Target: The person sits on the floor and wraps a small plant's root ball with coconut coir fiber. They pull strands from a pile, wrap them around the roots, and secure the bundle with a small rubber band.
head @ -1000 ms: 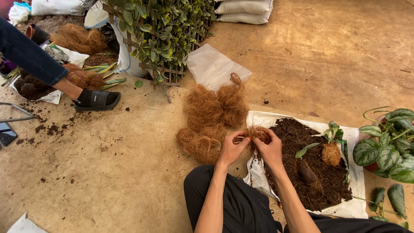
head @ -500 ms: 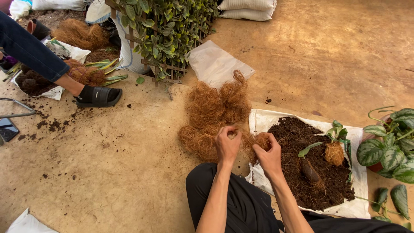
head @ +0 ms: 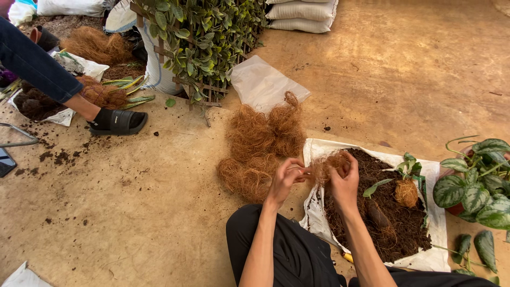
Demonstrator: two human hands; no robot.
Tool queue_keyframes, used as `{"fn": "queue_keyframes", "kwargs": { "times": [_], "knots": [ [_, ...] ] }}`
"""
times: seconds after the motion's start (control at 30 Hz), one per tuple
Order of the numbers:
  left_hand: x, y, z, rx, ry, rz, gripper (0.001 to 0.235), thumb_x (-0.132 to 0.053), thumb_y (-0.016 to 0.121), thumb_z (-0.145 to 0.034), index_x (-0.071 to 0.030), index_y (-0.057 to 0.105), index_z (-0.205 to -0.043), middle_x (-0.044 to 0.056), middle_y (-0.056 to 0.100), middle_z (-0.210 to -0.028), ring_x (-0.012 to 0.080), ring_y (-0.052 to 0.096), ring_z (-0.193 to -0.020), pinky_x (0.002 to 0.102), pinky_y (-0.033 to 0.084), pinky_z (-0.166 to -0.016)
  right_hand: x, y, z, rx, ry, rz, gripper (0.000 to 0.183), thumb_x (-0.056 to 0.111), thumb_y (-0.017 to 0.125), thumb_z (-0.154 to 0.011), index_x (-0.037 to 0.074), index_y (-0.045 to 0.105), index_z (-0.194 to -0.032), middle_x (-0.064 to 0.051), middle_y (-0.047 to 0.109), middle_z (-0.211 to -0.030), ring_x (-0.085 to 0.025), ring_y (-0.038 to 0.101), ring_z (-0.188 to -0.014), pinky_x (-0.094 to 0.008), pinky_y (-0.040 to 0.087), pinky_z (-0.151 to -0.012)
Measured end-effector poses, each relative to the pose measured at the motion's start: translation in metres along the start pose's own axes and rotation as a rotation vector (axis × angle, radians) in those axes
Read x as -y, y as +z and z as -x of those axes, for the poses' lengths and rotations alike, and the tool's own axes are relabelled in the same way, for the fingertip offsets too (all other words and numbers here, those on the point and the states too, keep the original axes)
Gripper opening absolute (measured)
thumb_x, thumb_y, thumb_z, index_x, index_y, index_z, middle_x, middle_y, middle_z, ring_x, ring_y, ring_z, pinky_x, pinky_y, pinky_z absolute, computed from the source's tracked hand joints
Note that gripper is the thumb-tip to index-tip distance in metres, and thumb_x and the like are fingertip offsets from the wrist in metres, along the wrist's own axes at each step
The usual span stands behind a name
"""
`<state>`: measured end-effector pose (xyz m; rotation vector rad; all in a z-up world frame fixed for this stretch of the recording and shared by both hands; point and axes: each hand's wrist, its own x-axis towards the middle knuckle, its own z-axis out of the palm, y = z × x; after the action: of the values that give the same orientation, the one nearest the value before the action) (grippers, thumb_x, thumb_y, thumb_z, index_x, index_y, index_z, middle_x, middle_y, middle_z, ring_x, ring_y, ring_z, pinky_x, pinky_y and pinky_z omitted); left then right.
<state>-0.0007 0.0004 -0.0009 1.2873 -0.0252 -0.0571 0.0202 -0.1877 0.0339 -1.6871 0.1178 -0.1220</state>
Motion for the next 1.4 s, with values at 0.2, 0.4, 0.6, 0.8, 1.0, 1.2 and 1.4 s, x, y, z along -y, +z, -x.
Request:
{"fn": "queue_keyframes", "kwargs": {
  "times": [0.2,0.4,0.6,0.8,1.0,1.2,1.4],
  "knots": [
    [-0.003,0.001,-0.007,-0.318,-0.061,-0.265,0.066,-0.050,0.070,-0.092,0.002,0.055,-0.131,0.034,0.066,-0.110,0.0410,0.063,-0.090,0.057,0.054,-0.085,0.006,-0.007,-0.001,0.085,0.037,-0.186,0.058,-0.002,0.054,-0.094,0.004,0.036,-0.148,-0.020,0.065,-0.132,-0.030,0.066,-0.122,-0.044,0.052,-0.100],
    [-0.017,0.015,0.003,-0.012,-0.022,-0.377,0.108,-0.064,0.080,-0.072,-0.012,0.039,-0.158,0.017,0.041,-0.156,0.0289,0.042,-0.139,0.060,0.036,-0.107,-0.001,0.001,0.004,0.321,-0.038,-0.121,0.053,-0.002,0.055,-0.092,0.002,0.042,-0.143,-0.021,0.063,-0.136,-0.030,0.062,-0.130,-0.044,0.047,-0.107],
    [-0.021,0.015,0.006,0.043,-0.161,-0.265,0.083,-0.065,0.072,-0.076,-0.014,0.060,-0.141,0.014,0.065,-0.139,0.0382,0.067,-0.119,0.058,0.050,-0.108,0.001,-0.004,0.005,0.358,0.044,-0.156,0.057,0.008,0.071,-0.085,0.003,0.047,-0.137,-0.017,0.056,-0.137,-0.030,0.060,-0.127,-0.044,0.049,-0.104],
    [0.002,0.008,-0.004,-0.181,-0.085,-0.430,0.079,-0.063,0.067,-0.086,-0.006,0.060,-0.140,0.019,0.062,-0.140,0.0321,0.059,-0.131,0.055,0.042,-0.111,0.021,-0.017,0.013,0.221,-0.033,0.033,0.067,0.035,0.072,-0.085,0.005,0.049,-0.141,-0.019,0.048,-0.145,-0.032,0.059,-0.127,-0.051,0.051,-0.102],
    [0.010,0.006,-0.008,-0.182,-0.058,-0.417,0.088,-0.070,0.064,-0.085,-0.003,0.051,-0.142,0.021,0.058,-0.140,0.0345,0.056,-0.134,0.056,0.043,-0.111,0.032,0.004,0.026,0.423,-0.135,0.221,0.085,0.036,0.076,-0.081,0.009,0.038,-0.152,-0.019,0.037,-0.155,-0.035,0.045,-0.138,-0.055,0.044,-0.106],
    [-0.014,0.011,0.007,-0.092,-0.151,-0.300,0.089,-0.068,0.058,-0.088,-0.015,0.037,-0.155,0.018,0.039,-0.156,0.0353,0.035,-0.146,0.057,0.034,-0.114,0.030,0.004,0.028,0.465,-0.043,0.013,0.082,0.036,0.075,-0.084,0.011,0.039,-0.154,-0.017,0.054,-0.148,-0.029,0.055,-0.137,-0.046,0.048,-0.106],
    [-0.024,0.044,0.027,-0.030,-0.153,-0.233,0.097,-0.058,0.068,-0.085,-0.014,0.028,-0.161,0.017,0.025,-0.165,0.0332,0.025,-0.153,0.054,0.031,-0.120,0.030,-0.043,0.027,0.531,-0.020,-0.064,0.065,0.026,0.063,-0.094,0.008,0.044,-0.153,-0.013,0.052,-0.154,-0.027,0.055,-0.138,-0.043,0.048,-0.113]
  ]
}}
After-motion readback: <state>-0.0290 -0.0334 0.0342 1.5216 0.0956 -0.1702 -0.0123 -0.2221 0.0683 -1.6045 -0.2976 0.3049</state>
